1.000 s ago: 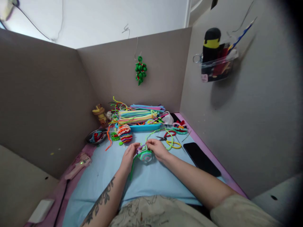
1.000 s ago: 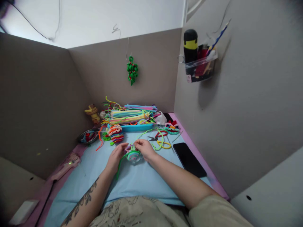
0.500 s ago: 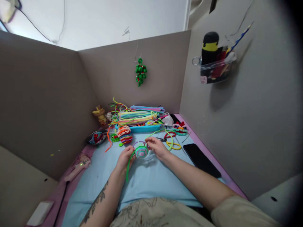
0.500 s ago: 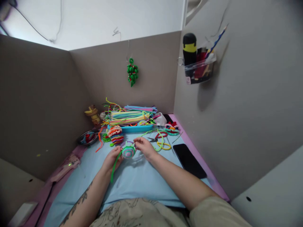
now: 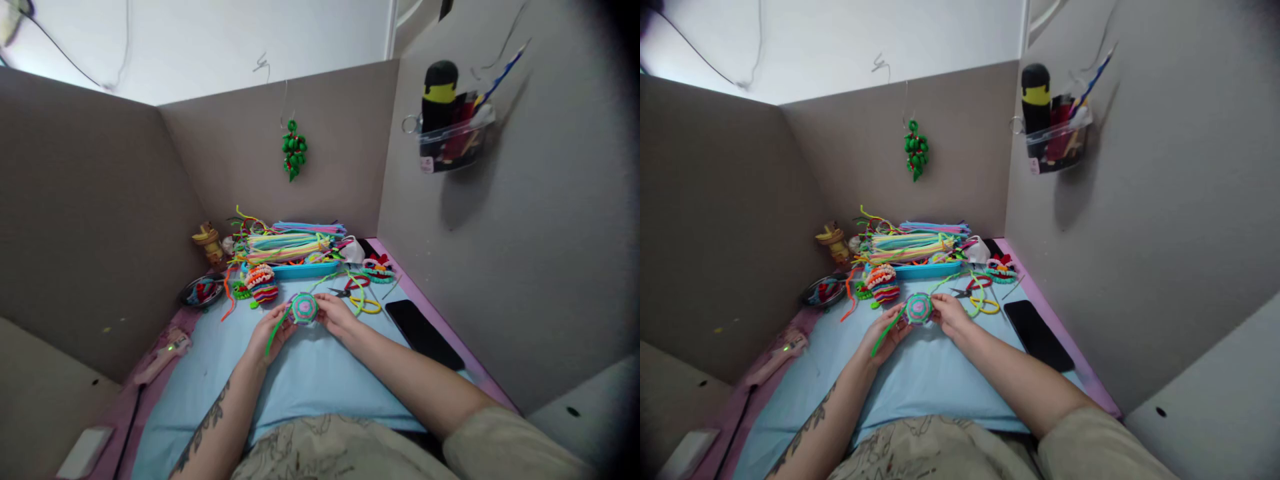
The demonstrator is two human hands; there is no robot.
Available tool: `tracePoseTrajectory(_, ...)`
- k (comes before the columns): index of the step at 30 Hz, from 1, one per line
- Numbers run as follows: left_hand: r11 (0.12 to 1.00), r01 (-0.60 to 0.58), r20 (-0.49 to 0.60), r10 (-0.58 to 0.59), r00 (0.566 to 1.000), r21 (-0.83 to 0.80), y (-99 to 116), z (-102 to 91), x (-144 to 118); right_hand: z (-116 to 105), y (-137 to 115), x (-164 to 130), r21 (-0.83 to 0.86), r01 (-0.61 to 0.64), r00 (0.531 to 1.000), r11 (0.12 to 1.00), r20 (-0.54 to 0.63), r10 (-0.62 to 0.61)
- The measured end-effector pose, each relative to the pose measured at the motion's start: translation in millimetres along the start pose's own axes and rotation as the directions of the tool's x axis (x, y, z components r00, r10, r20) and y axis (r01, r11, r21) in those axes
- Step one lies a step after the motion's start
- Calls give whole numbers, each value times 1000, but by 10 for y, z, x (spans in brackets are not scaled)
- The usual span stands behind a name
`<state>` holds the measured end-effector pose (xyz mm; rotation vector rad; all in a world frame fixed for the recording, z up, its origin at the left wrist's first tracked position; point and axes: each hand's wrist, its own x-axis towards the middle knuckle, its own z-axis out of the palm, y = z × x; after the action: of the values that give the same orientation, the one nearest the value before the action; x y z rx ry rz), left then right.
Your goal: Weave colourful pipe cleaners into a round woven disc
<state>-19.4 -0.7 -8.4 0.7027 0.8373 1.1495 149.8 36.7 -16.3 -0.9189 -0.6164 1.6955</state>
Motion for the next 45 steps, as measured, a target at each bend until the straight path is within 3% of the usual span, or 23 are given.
tracePoseTrajectory(7, 998, -2, 47, -1, 999, 60, -75, 32, 2, 20, -2, -15, 83, 12, 1000, 997, -3, -12)
tracePoseTrajectory(12, 996, -80, 22, 81, 997, -40, -14, 75, 6, 48, -41, -115, 176, 9, 977, 984, 210, -46)
tracePoseTrajectory(18, 990, -107, 46, 111, 993, -96, 43, 80, -32, 56, 2, -173, 113, -52, 913, 992, 408, 2)
tracePoseTrajectory(24, 991, -106, 95, 113, 989, -76, 60, 19, -31, 39, 57, -192, 74, -51, 887, 996, 462, 11)
tracePoseTrajectory(32, 990, -98, 131, 110, 985, -98, 51, 52, -62, 9, 51, -179, 151, -89, 868, 985, 497, 2)
tracePoseTrajectory(36, 991, -91, 105, 101, 989, -93, 16, 76, -47, 21, 44, -197, 155, -105, 861, 982, 509, 12)
tracePoseTrajectory(41, 977, -192, 70, 199, 977, -95, -38, 78, 14, 64, 106, -218, 59, -12, 878, 998, 478, -17)
tracePoseTrajectory(45, 975, -193, 46, 199, 979, -106, -50, 110, 16, 99, 182, -192, 46, 42, 894, 998, 444, -58)
